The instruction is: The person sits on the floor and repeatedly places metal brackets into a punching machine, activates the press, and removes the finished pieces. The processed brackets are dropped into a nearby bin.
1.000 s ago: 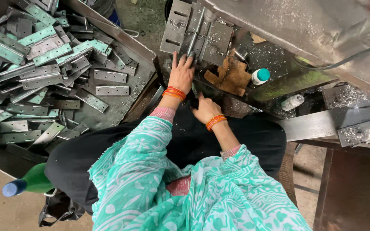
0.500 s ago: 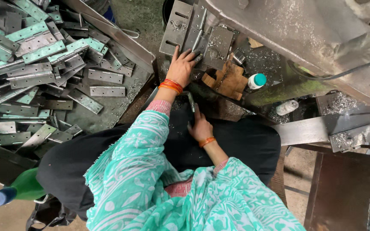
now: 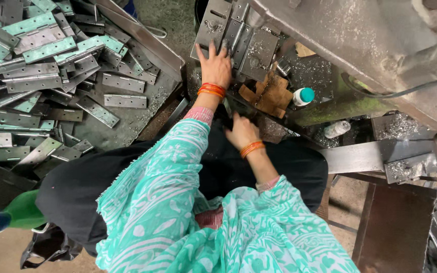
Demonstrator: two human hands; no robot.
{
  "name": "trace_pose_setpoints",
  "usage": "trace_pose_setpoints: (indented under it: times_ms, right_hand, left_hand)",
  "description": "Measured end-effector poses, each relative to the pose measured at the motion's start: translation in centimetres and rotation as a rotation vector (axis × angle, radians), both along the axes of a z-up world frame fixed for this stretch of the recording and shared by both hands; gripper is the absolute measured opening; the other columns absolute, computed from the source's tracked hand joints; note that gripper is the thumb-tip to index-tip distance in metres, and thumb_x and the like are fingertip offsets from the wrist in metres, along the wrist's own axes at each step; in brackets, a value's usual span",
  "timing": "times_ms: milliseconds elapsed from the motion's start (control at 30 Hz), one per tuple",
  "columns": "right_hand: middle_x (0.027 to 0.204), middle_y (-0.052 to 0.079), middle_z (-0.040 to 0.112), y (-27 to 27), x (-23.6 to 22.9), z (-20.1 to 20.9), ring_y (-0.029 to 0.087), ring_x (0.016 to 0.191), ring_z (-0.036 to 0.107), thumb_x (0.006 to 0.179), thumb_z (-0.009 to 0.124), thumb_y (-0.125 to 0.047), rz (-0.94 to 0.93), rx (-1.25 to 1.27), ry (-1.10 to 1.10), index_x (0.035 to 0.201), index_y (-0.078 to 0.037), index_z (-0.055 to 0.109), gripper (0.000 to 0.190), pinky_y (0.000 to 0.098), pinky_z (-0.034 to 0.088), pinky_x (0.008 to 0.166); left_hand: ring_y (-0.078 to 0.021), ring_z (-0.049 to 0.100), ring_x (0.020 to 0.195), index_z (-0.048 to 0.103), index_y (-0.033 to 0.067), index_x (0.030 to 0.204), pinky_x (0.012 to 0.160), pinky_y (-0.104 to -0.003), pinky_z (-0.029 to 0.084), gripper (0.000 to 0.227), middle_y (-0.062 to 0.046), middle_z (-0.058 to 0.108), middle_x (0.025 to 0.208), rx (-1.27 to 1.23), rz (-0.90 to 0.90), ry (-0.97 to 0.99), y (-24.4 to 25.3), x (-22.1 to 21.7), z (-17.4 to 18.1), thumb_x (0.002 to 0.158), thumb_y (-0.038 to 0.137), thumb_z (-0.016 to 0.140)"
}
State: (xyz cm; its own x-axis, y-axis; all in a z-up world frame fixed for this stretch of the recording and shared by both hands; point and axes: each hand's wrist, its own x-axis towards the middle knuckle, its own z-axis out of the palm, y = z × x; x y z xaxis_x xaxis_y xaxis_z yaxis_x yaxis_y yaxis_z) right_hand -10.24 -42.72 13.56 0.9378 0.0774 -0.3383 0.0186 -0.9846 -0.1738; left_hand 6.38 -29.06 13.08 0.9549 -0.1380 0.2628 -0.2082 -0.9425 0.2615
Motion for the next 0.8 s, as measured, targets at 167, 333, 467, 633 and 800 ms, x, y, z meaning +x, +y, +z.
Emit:
trace_pose_setpoints:
  times_ms: [167,333,467,633,800]
  right_hand:
    - [0.121,0.025,0.066,1.4,-4.9,-4.4,0.046,0.099,0.069,0.079,0.077,-0.034,-0.144,0.149,-0.064,0.162,-0.02,0.021,0.101,0.0552,0.057,0.083]
    - [0.118,0.026,0.068,0.3,-2.9,-2.7,0.047,0.102,0.068,0.081,0.076,-0.035,-0.104,0.19,-0.028,0.158,-0.013,0.029,0.093,0.0566,0.056,0.084]
    - [0.113,0.024,0.073,-0.9,0.3,0.7,0.045,0.105,0.07,0.092,0.071,-0.044,-0.034,0.082,-0.007,0.146,-0.011,0.049,0.067,0.0566,0.057,0.087]
    - [0.116,0.026,0.07,0.1,-1.2,-1.0,0.047,0.1,0.07,0.086,0.075,-0.039,-0.063,0.086,-0.042,0.143,-0.014,0.047,0.069,0.0565,0.058,0.084]
    - [0.12,0.027,0.068,0.6,-5.5,-6.4,0.047,0.102,0.067,0.074,0.08,-0.033,-0.109,0.325,-0.218,0.155,-0.021,0.034,0.093,0.0555,0.057,0.081]
  left_hand:
    - [-0.038,0.032,0.146,0.077,0.0118,0.112,0.113,-0.079,0.007,0.034,-0.005,0.053,0.151,0.033,0.002,-0.123,0.1,0.5,-1.1,0.093,0.025,0.053]
    - [-0.0383,0.029,0.15,0.076,0.0112,0.115,0.115,-0.08,0.008,0.031,-0.003,0.052,0.153,-0.025,-0.019,-0.125,0.9,0.1,-1.9,0.098,0.024,0.053]
    - [-0.0382,0.027,0.151,0.076,0.0116,0.115,0.116,-0.08,0.008,0.031,-0.003,0.054,0.149,-0.034,-0.037,-0.05,-0.6,1.6,-2.2,0.1,0.024,0.052]
    - [-0.0386,0.026,0.148,0.077,0.0114,0.112,0.114,-0.08,0.007,0.034,-0.004,0.056,0.146,-0.048,-0.033,-0.063,-1.8,4.4,-1.5,0.101,0.029,0.05]
    - [-0.0384,0.023,0.148,0.076,0.0128,0.113,0.111,-0.081,0.006,0.035,-0.003,0.057,0.142,0.017,-0.077,-0.043,-0.5,3.0,-2.3,0.098,0.029,0.049]
